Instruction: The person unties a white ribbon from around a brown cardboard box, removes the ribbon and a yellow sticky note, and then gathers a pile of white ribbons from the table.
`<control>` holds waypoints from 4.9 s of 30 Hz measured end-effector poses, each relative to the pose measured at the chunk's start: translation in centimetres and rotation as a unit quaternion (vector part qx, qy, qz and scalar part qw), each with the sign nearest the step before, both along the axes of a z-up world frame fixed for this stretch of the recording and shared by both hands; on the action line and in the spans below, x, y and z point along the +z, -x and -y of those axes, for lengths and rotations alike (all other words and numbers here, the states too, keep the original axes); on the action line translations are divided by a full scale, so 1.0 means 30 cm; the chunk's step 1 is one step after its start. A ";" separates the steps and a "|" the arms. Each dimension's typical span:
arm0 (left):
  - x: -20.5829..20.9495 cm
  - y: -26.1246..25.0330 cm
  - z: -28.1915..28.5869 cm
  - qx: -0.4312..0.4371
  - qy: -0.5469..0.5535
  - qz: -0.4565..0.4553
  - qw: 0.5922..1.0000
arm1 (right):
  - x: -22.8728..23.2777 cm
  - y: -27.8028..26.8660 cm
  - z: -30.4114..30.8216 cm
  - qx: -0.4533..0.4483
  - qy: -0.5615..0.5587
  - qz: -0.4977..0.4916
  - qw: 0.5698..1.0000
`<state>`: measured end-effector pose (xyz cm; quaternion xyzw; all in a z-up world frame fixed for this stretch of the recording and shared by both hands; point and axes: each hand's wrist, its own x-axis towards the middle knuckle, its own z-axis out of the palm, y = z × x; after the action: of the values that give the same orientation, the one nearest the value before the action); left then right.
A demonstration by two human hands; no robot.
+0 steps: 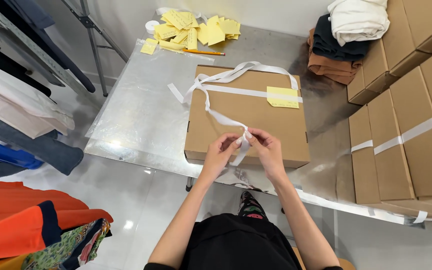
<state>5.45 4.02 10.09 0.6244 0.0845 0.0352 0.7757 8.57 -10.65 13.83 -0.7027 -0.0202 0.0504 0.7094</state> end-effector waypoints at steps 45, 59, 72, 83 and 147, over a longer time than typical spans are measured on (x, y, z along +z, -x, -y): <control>-0.072 0.060 -0.003 0.072 -0.163 0.090 0.980 | -0.123 0.067 -0.038 -0.015 0.249 0.416 0.874; -0.077 0.106 0.001 0.154 -0.177 0.115 0.965 | -0.174 0.086 -0.091 -0.031 0.227 0.436 0.871; -0.122 0.118 -0.050 0.119 -0.326 0.159 0.924 | -0.200 0.080 -0.111 -0.013 0.278 0.467 0.839; -0.118 0.134 -0.056 0.120 -0.324 0.155 0.925 | -0.187 0.068 -0.115 0.028 0.247 0.447 0.859; -0.089 0.207 -0.238 0.102 -0.352 -0.018 0.930 | -0.234 -0.009 -0.239 0.182 0.307 0.635 0.685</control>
<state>-0.76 11.16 7.41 0.8460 0.1436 0.1304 0.4966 8.83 -3.48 6.80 -0.7271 -0.5773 -0.2764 0.2484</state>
